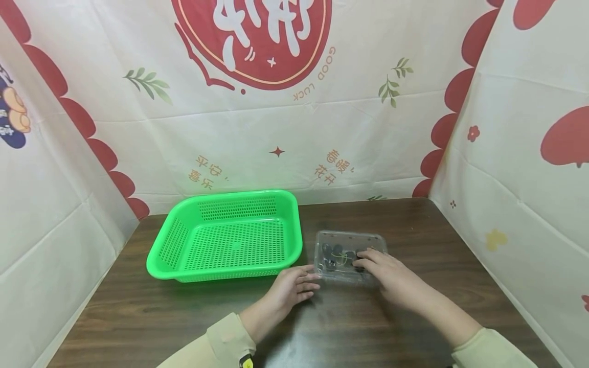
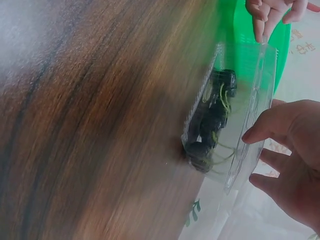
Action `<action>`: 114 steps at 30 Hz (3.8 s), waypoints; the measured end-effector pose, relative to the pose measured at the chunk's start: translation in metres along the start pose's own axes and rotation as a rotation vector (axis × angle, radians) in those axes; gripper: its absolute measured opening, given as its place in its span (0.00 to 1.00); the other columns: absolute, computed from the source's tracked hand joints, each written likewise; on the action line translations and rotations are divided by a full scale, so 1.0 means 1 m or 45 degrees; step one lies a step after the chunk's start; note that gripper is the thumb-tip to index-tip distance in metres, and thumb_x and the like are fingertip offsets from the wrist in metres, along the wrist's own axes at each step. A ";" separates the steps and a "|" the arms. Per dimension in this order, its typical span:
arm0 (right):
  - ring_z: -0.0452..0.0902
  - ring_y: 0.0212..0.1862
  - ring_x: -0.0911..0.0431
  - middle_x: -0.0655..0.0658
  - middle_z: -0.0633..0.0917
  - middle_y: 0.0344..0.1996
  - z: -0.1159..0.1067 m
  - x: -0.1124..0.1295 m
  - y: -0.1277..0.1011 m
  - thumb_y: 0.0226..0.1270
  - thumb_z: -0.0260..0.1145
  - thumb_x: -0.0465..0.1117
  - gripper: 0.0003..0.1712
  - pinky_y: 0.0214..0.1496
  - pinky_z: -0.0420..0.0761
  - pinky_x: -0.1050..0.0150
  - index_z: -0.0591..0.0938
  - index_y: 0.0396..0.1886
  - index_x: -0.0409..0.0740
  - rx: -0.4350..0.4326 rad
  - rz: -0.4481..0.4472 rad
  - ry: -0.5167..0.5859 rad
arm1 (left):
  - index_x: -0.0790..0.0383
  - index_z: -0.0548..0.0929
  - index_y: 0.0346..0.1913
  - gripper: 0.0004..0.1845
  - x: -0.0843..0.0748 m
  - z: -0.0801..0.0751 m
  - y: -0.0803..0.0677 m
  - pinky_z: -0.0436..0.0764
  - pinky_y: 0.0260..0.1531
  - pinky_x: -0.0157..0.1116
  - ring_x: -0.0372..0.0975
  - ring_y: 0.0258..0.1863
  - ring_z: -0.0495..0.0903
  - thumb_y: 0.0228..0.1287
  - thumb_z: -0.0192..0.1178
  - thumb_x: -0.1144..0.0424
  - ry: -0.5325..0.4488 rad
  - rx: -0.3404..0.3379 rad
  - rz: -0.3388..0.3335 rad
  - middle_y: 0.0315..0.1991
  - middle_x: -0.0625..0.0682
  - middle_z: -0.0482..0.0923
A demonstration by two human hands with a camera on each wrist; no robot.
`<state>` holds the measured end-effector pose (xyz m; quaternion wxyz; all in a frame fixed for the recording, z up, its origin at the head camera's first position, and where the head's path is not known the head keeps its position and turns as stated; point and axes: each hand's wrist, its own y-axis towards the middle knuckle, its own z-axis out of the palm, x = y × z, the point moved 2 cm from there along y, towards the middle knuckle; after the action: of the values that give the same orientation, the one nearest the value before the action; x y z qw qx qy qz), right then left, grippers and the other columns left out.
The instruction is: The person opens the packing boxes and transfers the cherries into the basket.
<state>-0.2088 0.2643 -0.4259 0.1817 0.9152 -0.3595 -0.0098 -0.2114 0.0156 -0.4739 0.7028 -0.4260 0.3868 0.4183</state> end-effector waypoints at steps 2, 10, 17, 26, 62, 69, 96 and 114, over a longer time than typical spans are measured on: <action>0.72 0.58 0.38 0.37 0.78 0.55 0.000 0.001 0.001 0.30 0.71 0.16 0.41 0.54 0.72 0.40 0.80 0.53 0.40 0.026 0.045 -0.013 | 0.75 0.71 0.64 0.24 0.001 0.000 -0.001 0.79 0.39 0.39 0.51 0.44 0.83 0.71 0.49 0.62 -0.006 0.010 -0.008 0.49 0.63 0.82; 0.74 0.56 0.41 0.38 0.79 0.51 0.003 0.016 0.017 0.47 0.79 0.41 0.31 0.55 0.72 0.41 0.81 0.52 0.38 -0.004 0.157 -0.137 | 0.75 0.66 0.64 0.26 0.003 0.005 0.002 0.79 0.38 0.40 0.44 0.35 0.83 0.60 0.48 0.73 -0.077 0.000 0.007 0.45 0.63 0.83; 0.76 0.53 0.44 0.40 0.80 0.50 0.014 0.032 0.036 0.48 0.79 0.46 0.29 0.52 0.74 0.44 0.82 0.50 0.40 -0.087 0.097 -0.155 | 0.75 0.66 0.64 0.26 0.005 0.006 0.005 0.79 0.37 0.38 0.41 0.31 0.82 0.61 0.50 0.74 -0.082 -0.013 -0.005 0.42 0.61 0.83; 0.76 0.53 0.46 0.41 0.80 0.49 0.026 0.044 0.052 0.52 0.77 0.48 0.25 0.50 0.77 0.48 0.83 0.48 0.42 -0.055 0.106 -0.171 | 0.74 0.69 0.62 0.24 0.007 0.007 0.006 0.80 0.35 0.36 0.41 0.32 0.83 0.62 0.57 0.75 -0.071 -0.044 -0.025 0.36 0.58 0.85; 0.83 0.30 0.49 0.40 0.84 0.31 0.039 0.048 0.062 0.39 0.75 0.39 0.17 0.26 0.81 0.57 0.82 0.31 0.38 -0.412 -0.368 -0.381 | 0.76 0.81 0.45 0.10 0.009 0.010 0.008 0.81 0.36 0.34 0.36 0.28 0.81 0.60 0.59 0.79 -0.030 -0.113 0.014 0.28 0.53 0.83; 0.83 0.30 0.48 0.40 0.83 0.31 0.039 0.050 0.062 0.43 0.68 0.38 0.11 0.26 0.82 0.57 0.80 0.29 0.39 -0.403 -0.412 -0.421 | 0.73 0.80 0.42 0.08 0.010 0.013 0.009 0.81 0.34 0.35 0.37 0.26 0.81 0.59 0.58 0.79 -0.024 -0.139 0.009 0.25 0.52 0.82; 0.67 0.23 0.55 0.49 0.71 0.19 0.048 0.064 0.069 0.59 0.50 0.31 0.15 0.23 0.68 0.64 0.76 0.15 0.42 -0.421 -0.598 -0.480 | 0.66 0.75 0.41 0.10 0.010 0.018 0.007 0.81 0.25 0.39 0.39 0.20 0.80 0.56 0.58 0.76 -0.099 -0.174 -0.007 0.23 0.53 0.81; 0.68 0.23 0.54 0.47 0.74 0.21 0.040 0.062 0.068 0.57 0.54 0.31 0.12 0.22 0.71 0.63 0.79 0.18 0.40 -0.467 -0.498 -0.472 | 0.72 0.74 0.47 0.11 0.004 0.016 0.006 0.83 0.31 0.41 0.37 0.22 0.80 0.61 0.57 0.75 -0.136 -0.148 -0.007 0.27 0.54 0.80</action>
<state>-0.2135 0.1646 -0.4335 0.2695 0.9016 -0.1960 -0.2757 -0.2129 0.0337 -0.4735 0.6977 -0.4443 0.3228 0.4601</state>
